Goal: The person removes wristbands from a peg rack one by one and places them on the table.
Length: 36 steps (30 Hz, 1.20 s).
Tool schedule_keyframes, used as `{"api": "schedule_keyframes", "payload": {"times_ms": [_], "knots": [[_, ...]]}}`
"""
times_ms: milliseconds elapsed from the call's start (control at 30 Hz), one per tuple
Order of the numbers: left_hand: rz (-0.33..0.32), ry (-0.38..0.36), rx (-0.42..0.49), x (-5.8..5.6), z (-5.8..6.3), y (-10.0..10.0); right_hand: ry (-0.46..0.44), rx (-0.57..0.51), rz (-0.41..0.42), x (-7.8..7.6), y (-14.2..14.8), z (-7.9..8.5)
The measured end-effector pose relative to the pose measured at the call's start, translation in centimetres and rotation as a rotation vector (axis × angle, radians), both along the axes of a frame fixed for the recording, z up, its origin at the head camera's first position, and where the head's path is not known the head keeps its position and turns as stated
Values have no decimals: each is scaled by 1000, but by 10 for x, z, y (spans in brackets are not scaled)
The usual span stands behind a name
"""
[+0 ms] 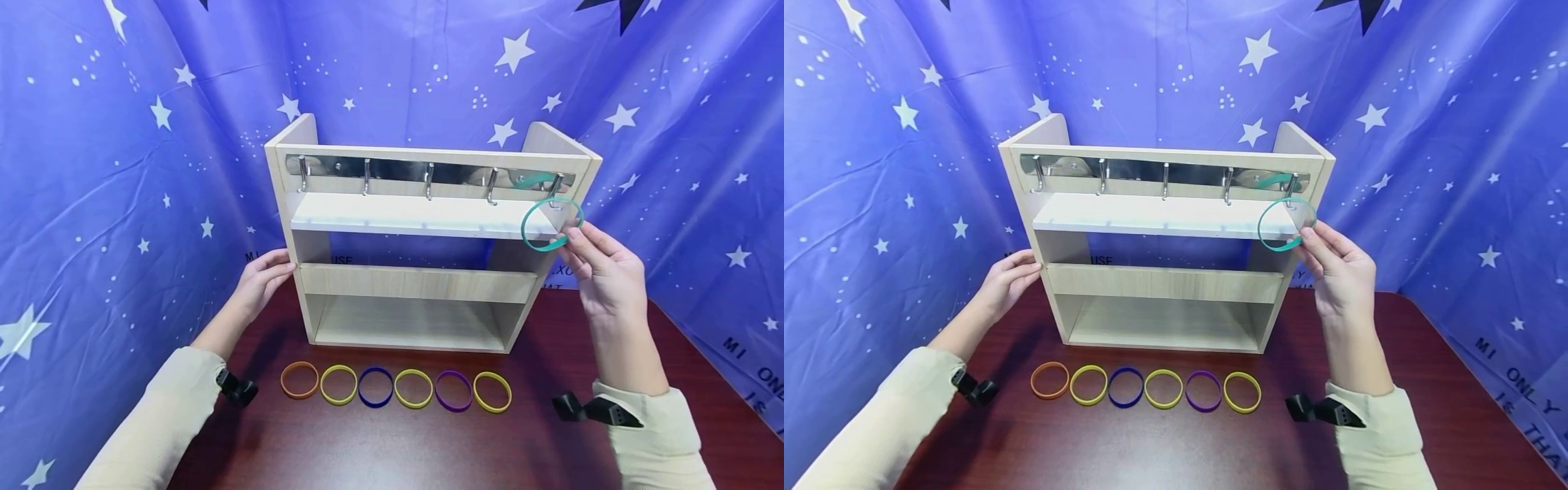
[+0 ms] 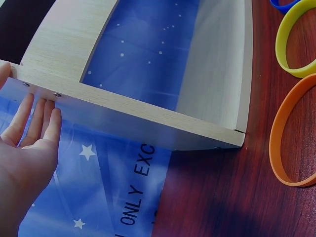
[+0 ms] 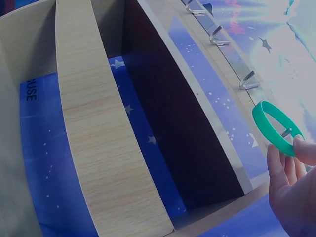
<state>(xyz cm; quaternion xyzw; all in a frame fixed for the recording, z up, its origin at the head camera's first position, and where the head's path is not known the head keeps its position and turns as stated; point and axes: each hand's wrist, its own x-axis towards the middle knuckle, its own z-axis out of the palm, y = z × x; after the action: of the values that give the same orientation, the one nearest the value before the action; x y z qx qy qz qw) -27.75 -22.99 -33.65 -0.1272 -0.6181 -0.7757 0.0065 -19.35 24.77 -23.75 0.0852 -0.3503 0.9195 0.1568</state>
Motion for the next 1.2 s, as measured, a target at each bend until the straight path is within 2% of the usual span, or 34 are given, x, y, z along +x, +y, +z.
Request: {"api": "schedule_keyframes", "payload": {"times_ms": [267,600,967,1200], "knots": [[8,3,0,2,1,0,3,-8,39,5,0,-1],[6,13,-6,3,2,0,50,34,81,10,-1,-5],[-17,21,19,2,1,-1,33,90,78,13,-3,-12],[-3,13,-3,3,1,-1,32,105,85,14,-2,-15]]}}
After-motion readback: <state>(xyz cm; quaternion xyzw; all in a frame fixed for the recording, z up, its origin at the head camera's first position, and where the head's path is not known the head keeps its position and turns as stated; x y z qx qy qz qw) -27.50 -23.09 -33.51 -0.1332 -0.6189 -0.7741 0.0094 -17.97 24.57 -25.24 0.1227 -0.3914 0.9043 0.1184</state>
